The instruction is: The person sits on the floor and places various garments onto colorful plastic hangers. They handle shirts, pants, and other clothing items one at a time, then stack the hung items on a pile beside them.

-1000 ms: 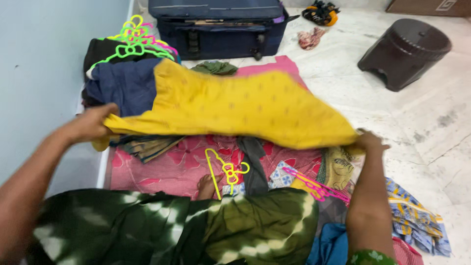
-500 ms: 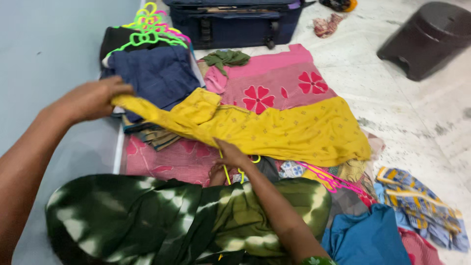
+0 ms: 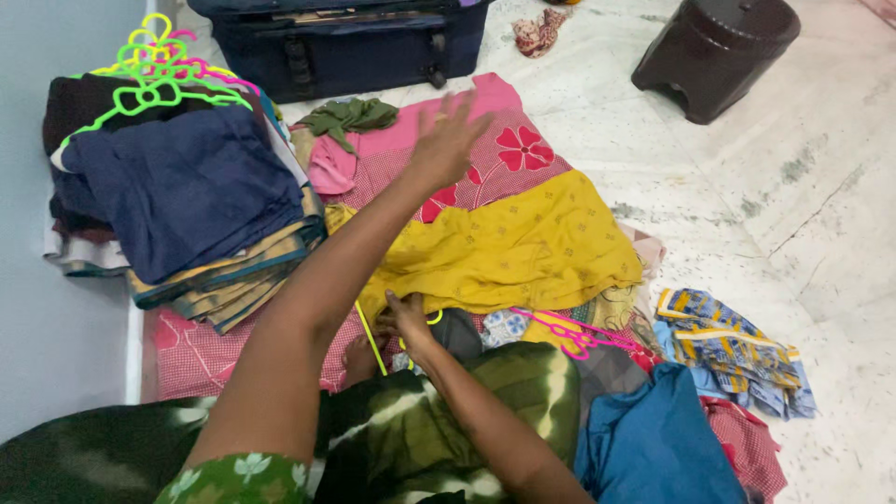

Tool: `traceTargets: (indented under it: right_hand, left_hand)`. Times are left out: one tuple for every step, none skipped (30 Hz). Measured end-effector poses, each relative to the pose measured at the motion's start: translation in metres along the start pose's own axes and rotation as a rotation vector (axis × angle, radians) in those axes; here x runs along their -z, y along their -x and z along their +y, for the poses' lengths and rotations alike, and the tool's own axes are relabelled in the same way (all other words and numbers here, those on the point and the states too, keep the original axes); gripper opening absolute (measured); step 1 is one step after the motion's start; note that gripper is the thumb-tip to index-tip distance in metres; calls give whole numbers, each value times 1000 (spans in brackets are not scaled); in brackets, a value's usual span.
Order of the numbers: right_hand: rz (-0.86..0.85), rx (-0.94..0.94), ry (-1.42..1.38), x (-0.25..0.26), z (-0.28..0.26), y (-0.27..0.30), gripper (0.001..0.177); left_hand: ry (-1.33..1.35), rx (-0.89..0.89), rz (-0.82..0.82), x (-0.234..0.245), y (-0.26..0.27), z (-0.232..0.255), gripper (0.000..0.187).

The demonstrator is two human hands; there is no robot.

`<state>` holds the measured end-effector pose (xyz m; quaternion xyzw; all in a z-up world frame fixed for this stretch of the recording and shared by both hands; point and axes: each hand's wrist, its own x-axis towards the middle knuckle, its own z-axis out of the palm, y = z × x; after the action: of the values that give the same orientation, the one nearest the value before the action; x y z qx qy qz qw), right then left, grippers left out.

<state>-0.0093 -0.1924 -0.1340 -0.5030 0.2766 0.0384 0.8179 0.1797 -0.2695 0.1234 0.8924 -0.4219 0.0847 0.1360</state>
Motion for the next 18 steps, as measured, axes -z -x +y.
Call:
traceTargets:
  right_hand:
    - [16, 7, -4, -2, 0, -7, 52]
    - [10, 22, 23, -6, 5, -16, 51]
    - [4, 36, 50, -8, 12, -24, 50]
    - [-4, 49, 80, -9, 18, -30, 49]
    - [4, 73, 72, -11, 17, -33, 49]
    - [8, 96, 68, -13, 16, -34, 48]
    - [13, 119, 63, -16, 15, -36, 48]
    - [7, 132, 48, -15, 15, -35, 46]
    - [0, 145, 33, -15, 15, -34, 45]
    - [1, 163, 21, -12, 15, -33, 44]
    - [23, 161, 48, -10, 17, -30, 43]
    - [54, 165, 74, -6, 18, -29, 43]
    - [86, 169, 99, -2, 20, -27, 44]
    - [95, 189, 101, 2, 22, -25, 45]
    - [105, 210, 103, 6, 24, -23, 46]
    - [118, 236, 102, 11, 22, -24, 47]
    - [158, 225, 99, 14, 22, -25, 48]
    - [201, 213, 91, 15, 23, -23, 50]
  left_hand:
    - [72, 121, 15, -22, 21, -29, 87]
    - [-5, 151, 43, -45, 50, -63, 70]
    - [16, 273, -17, -67, 80, -98, 56]
    - [27, 360, -12, -85, 111, -127, 62]
    - [33, 370, 23, -98, 138, -148, 61]
    - [52, 375, -54, -109, 163, -165, 70]
    - [72, 380, -131, -118, 180, -179, 80]
    - [152, 406, -156, -128, 192, -186, 83]
    - [233, 432, -181, -137, 203, -190, 87]
    - [319, 451, -203, -146, 206, -189, 91]
    - [301, 430, -123, -152, 204, -185, 93]
    - [287, 399, -44, -157, 194, -177, 95]
    - [273, 367, 34, -161, 187, -168, 99]
    - [271, 507, -10, -164, 182, -162, 101]
    - [266, 646, -56, -165, 179, -157, 102]
    - [259, 778, -101, -165, 172, -151, 104]
    - [213, 779, -107, -165, 172, -149, 101]
    - [165, 777, -115, -163, 177, -150, 98]
